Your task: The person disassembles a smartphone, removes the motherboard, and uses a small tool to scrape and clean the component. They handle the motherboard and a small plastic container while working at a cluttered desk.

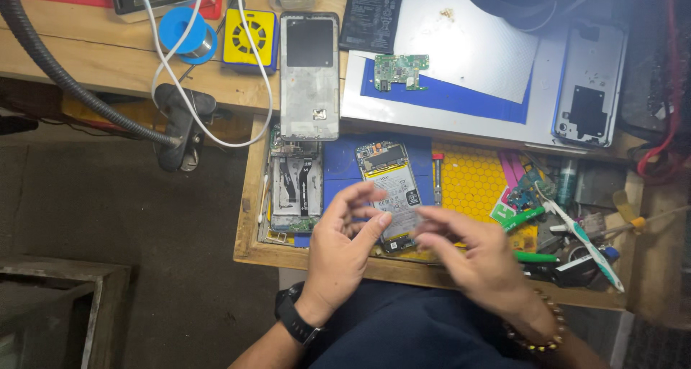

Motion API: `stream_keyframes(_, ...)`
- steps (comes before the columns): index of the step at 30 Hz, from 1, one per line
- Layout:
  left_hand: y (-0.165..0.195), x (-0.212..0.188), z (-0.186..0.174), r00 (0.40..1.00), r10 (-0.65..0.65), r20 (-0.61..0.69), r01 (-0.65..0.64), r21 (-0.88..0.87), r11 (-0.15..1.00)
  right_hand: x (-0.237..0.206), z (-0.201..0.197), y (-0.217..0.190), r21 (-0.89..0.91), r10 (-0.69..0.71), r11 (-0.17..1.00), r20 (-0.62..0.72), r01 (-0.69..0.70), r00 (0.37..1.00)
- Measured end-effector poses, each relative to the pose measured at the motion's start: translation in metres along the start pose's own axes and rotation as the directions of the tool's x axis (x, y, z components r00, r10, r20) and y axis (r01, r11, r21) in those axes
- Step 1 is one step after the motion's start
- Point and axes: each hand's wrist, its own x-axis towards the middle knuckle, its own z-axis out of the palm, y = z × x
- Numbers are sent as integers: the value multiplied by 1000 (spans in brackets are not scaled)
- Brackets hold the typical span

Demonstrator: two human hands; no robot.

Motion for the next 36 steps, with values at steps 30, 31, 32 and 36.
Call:
stream_keyframes(30,-8,20,1,993,-118,7,117,64,991,43,18,-5,-179,80,978,-140,-105,987)
stream_keyframes(31,-8,19,-1,994,-102,26,101,40,994,46,16,-4,-168,9,985,-139,-32,990)
stream_keyframes(32,-8,18,-3,995,-85,43,84,17,996,49,13,-4,-157,-64,987,-138,42,988)
stream_keyframes(36,-10,14,-8,994,-51,92,57,-68,996,63,7,-5,-152,-125,983,-120,106,985)
